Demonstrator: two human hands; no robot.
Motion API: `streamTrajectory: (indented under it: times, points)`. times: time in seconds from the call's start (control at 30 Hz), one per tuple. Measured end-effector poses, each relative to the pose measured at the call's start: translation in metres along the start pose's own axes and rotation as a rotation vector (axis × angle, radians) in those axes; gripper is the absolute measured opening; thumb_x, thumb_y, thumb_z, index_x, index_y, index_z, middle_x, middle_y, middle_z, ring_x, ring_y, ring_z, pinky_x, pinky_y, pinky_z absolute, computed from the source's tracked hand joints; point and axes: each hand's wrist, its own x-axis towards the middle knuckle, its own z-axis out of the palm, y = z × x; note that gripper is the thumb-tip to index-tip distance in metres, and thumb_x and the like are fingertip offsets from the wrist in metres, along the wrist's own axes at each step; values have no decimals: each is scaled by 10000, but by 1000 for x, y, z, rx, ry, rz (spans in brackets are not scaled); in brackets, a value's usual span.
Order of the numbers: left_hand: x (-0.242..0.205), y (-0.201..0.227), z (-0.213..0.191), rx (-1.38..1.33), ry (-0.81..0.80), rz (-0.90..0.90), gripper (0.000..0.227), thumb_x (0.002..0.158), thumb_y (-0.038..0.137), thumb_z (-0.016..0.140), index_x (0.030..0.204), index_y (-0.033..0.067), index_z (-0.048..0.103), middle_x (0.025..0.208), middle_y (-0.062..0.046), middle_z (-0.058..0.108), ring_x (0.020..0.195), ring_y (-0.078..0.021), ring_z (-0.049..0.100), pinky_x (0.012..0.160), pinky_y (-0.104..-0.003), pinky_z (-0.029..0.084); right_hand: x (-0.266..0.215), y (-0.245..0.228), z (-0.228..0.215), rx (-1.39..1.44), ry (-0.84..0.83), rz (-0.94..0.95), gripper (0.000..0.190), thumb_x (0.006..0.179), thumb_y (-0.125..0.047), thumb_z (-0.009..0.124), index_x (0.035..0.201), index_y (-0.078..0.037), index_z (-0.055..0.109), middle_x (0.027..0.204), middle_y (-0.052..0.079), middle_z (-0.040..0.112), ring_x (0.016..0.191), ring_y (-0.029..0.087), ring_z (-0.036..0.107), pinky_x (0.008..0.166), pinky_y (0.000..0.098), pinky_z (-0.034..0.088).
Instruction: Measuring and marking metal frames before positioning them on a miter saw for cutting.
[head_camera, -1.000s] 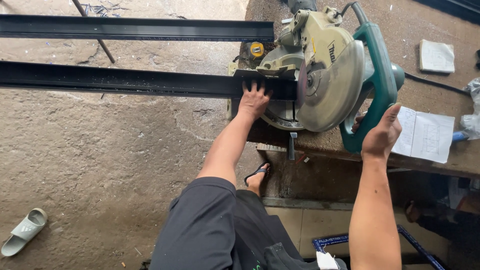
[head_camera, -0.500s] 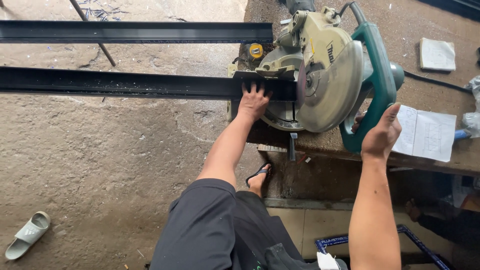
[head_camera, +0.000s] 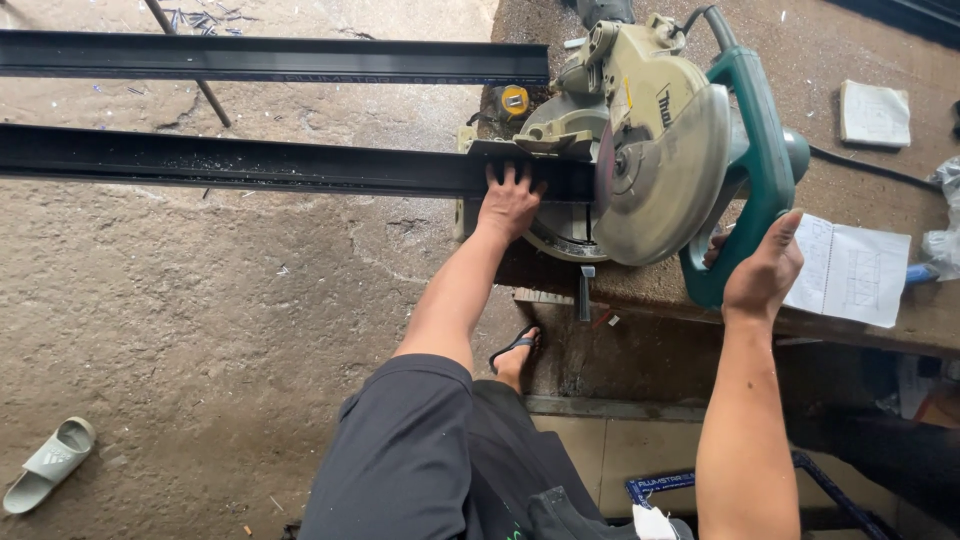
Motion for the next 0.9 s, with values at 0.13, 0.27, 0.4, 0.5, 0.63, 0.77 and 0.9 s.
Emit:
streamTrajectory:
  times: [0.13, 0.27, 0.4, 0.5, 0.63, 0.77, 0.9]
  points:
    - [0, 1, 1, 5, -7, -5, 521, 956, 194, 488, 1465, 282, 549, 1493, -224, 508, 1338, -532, 436, 1039, -820, 324, 0, -1, -1, -24, 11, 2, 735, 986, -739, 291, 901, -91, 628, 733, 73, 661, 598, 161, 639, 596, 265, 583]
    - [1, 0, 2, 11, -28, -6, 528, 966, 206, 482, 1484, 299, 529, 1506, -213, 500, 1351, -535, 425, 1042, -823, 316, 0, 1, 1, 23, 23, 24, 687, 987, -727, 319, 894, -97, 576, 727, 79, 639, 574, 169, 619, 558, 268, 570]
    - [1, 1, -1, 5, -62, -6, 532, 978, 199, 469, 1498, 300, 509, 1514, -206, 493, 1362, -533, 413, 1052, -819, 310, 0, 0, 1, 24, 15, 33, 708, 1004, -708, 301, 867, -81, 599, 717, 78, 638, 566, 170, 615, 560, 271, 564]
    - [2, 0, 1, 15, -39, -9, 539, 961, 212, 483, 1490, 313, 522, 1510, -196, 500, 1359, -526, 419, 1049, -820, 311, 0, 0, 0, 18, 17, 9, 679, 1010, -700, 307, 893, -92, 584, 718, 78, 641, 569, 163, 613, 564, 259, 562]
    - [2, 0, 5, 9, -46, -11, 531, 973, 213, 460, 1492, 310, 520, 1512, -198, 499, 1359, -527, 412, 1049, -823, 306, 1, 5, 1, 25, 20, 16, 679, 1003, -709, 312, 901, -91, 575, 724, 89, 649, 573, 172, 619, 568, 270, 561]
    - [3, 0, 5, 7, -27, -10, 547, 942, 211, 486, 1476, 314, 540, 1492, -201, 519, 1345, -519, 426, 1045, -808, 327, 2, 11, -2, -7, 17, -18, 670, 1015, -704, 313, 909, -117, 619, 759, 41, 665, 637, 153, 652, 623, 260, 577]
    - [-4, -6, 5, -19, -40, 39, 548, 939, 261, 489, 1483, 301, 545, 1476, -186, 542, 1339, -520, 439, 1034, -791, 343, 28, 53, -8, -130, 115, -212, 783, 1030, -668, 290, 1337, -32, 629, 1297, 179, 675, 1256, 317, 604, 1067, 399, 452]
